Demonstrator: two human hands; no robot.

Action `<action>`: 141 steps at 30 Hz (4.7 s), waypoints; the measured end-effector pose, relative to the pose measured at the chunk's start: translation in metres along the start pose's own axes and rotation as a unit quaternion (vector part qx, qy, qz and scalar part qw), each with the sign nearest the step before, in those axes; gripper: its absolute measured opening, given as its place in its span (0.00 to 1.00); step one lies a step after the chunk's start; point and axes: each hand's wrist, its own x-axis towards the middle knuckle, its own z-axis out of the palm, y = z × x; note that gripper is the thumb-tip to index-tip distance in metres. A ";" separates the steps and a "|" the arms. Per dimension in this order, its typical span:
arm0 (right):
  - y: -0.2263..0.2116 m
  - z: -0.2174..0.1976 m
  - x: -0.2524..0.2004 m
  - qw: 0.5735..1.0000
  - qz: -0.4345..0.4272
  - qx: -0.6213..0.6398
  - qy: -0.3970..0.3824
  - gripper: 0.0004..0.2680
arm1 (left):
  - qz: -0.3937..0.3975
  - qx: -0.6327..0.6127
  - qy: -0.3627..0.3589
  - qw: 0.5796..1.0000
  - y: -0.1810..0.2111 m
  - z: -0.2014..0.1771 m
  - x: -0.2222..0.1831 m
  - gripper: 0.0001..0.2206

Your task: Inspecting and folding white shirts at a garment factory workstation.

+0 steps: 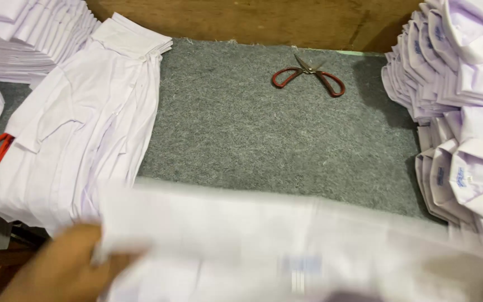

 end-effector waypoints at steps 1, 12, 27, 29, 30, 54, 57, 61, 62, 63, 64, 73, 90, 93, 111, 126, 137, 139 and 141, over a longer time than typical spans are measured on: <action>-0.004 0.009 0.017 1.000 0.000 -0.008 0.009 0.09 | 0.008 0.008 0.007 1.000 0.000 0.003 0.015 0.12; -0.005 0.192 0.243 0.904 -0.349 -0.246 -0.017 0.09 | 0.098 0.149 -0.028 0.984 -0.034 0.073 0.238 0.11; -0.078 0.277 0.300 0.863 -0.369 -0.343 -0.037 0.13 | 0.414 0.385 0.064 0.822 0.050 0.154 0.215 0.29; -0.089 0.289 0.294 0.862 -0.343 -0.371 -0.051 0.15 | 0.311 0.389 -0.107 0.860 0.036 0.169 0.234 0.32; -0.095 0.295 0.291 0.858 -0.319 -0.398 -0.064 0.18 | 0.193 0.377 -0.271 0.864 0.028 0.176 0.244 0.34; -0.058 0.269 0.359 0.867 -0.249 -0.428 -0.059 0.22 | 0.279 0.357 -0.257 0.854 0.047 0.176 0.274 0.46; -0.069 0.265 0.346 0.881 -0.226 -0.413 -0.038 0.23 | 0.263 0.285 -0.274 0.880 0.039 0.165 0.286 0.42; -0.064 0.264 0.355 0.856 -0.235 -0.456 -0.060 0.19 | 0.286 0.227 -0.226 0.903 -0.026 0.135 0.321 0.32; -0.067 0.264 0.354 0.856 -0.230 -0.457 -0.071 0.18 | 0.265 0.227 -0.207 0.914 -0.044 0.131 0.332 0.31; -0.069 0.263 0.352 0.856 -0.224 -0.459 -0.082 0.18 | 0.243 0.225 -0.189 0.924 -0.062 0.129 0.342 0.30; -0.063 0.264 0.354 0.855 -0.223 -0.460 -0.085 0.18 | 0.240 0.224 -0.192 0.925 -0.065 0.119 0.339 0.30; -0.089 0.255 0.322 0.856 -0.363 -0.368 -0.023 0.16 | 0.086 0.159 -0.042 0.983 -0.029 0.068 0.310 0.10; -0.095 0.287 0.296 0.796 -0.493 -0.324 -0.135 0.13 | 0.439 0.152 0.095 0.880 -0.038 0.121 0.305 0.21; 0.075 0.613 0.221 0.646 -0.314 -0.666 0.203 0.22 | 0.366 0.307 -0.044 0.878 -0.028 0.172 0.276 0.28; -0.073 0.236 0.215 0.785 -0.267 -0.412 -0.379 0.29 | 0.166 0.368 -0.211 0.890 0.002 0.146 0.270 0.34; -0.082 0.189 0.225 0.934 -0.081 -0.298 -0.179 0.05 | 0.071 0.158 -0.027 0.985 -0.046 0.086 0.310 0.05; -0.096 0.217 0.253 0.941 -0.279 0.032 -0.187 0.16 | 0.169 0.050 0.145 0.974 -0.059 0.074 0.315 0.03; -0.110 0.220 0.254 0.931 -0.304 0.070 -0.186 0.18 | 0.180 0.051 0.182 0.965 -0.067 0.071 0.323 0.04; -0.125 0.223 0.250 0.920 -0.377 -0.038 -0.102 0.18 | 0.221 -0.083 0.153 0.960 -0.087 0.067 0.337 0.06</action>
